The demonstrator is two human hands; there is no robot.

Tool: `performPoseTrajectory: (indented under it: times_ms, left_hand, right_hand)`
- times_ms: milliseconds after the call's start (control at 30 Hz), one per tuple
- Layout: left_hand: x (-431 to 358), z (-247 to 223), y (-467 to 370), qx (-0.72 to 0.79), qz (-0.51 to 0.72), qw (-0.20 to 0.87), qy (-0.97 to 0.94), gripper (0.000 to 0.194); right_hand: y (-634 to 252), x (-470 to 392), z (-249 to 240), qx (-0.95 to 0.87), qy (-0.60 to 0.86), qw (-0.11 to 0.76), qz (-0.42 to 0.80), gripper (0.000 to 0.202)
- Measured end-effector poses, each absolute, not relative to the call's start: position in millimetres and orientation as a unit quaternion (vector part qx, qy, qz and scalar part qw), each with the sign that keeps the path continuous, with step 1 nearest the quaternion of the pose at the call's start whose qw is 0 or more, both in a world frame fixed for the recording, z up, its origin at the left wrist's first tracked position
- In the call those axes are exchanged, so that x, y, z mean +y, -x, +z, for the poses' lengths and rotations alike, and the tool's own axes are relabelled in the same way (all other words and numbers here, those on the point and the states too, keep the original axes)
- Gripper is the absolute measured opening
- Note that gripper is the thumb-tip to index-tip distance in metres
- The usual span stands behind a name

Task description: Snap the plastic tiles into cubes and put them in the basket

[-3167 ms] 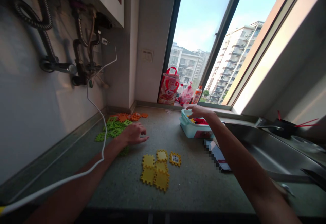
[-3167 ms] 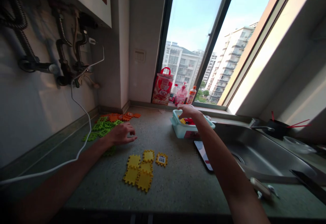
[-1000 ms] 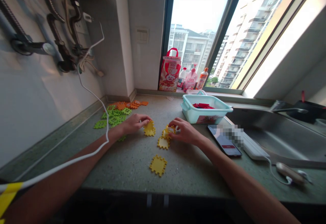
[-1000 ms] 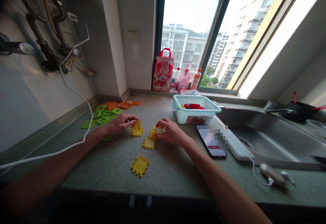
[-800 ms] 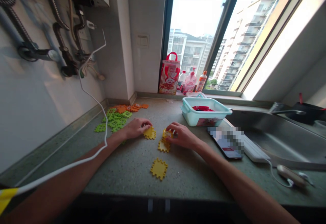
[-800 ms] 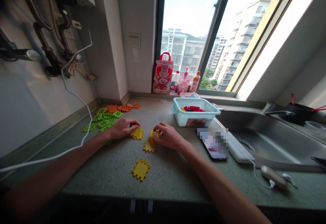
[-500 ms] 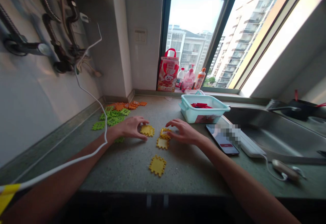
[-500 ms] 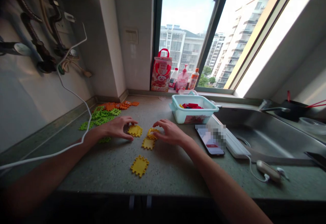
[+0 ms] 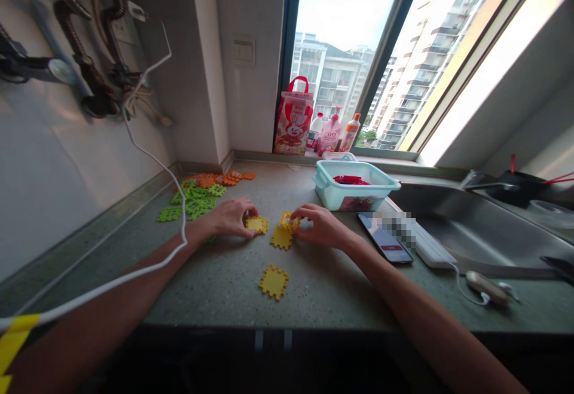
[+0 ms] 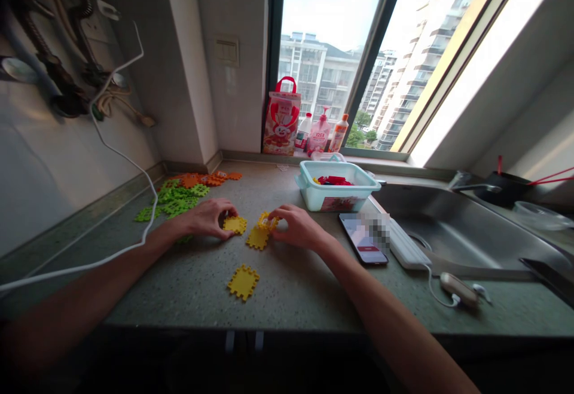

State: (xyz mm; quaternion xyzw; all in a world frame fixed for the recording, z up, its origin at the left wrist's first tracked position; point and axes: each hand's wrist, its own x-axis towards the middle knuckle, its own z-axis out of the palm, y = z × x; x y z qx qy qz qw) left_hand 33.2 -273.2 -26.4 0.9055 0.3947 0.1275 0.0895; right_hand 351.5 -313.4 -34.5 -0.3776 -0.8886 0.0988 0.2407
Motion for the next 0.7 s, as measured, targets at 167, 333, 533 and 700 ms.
performPoseTrajectory:
  times_ms: [167,333,533,700]
  left_hand:
    - [-286.7,-10.1,-31.9,0.355,0.131,0.115,-0.919,0.041]
    - [-322.0,0.0,-53.0,0.246,0.109,0.223,-0.937,0.043]
    - [-343.6,-8.4,-72.1,0.181,0.07,0.24,-0.951,0.051]
    - [-341.5,-5.8,-70.2,0.184,0.063,0.245,-0.95,0.054]
  right_hand:
    - [-354.2,-313.3,-36.2,-0.897,0.358,0.245,0.09,0.024]
    - [-363.7,-301.6,-44.2,-0.886,0.385,0.242,0.093,0.024]
    - [-372.8,-292.4,-51.0,-0.867,0.4,0.274,0.118,0.025]
    - [-370.4,-293.2,-51.1,-0.861,0.41,0.282,0.11,0.025]
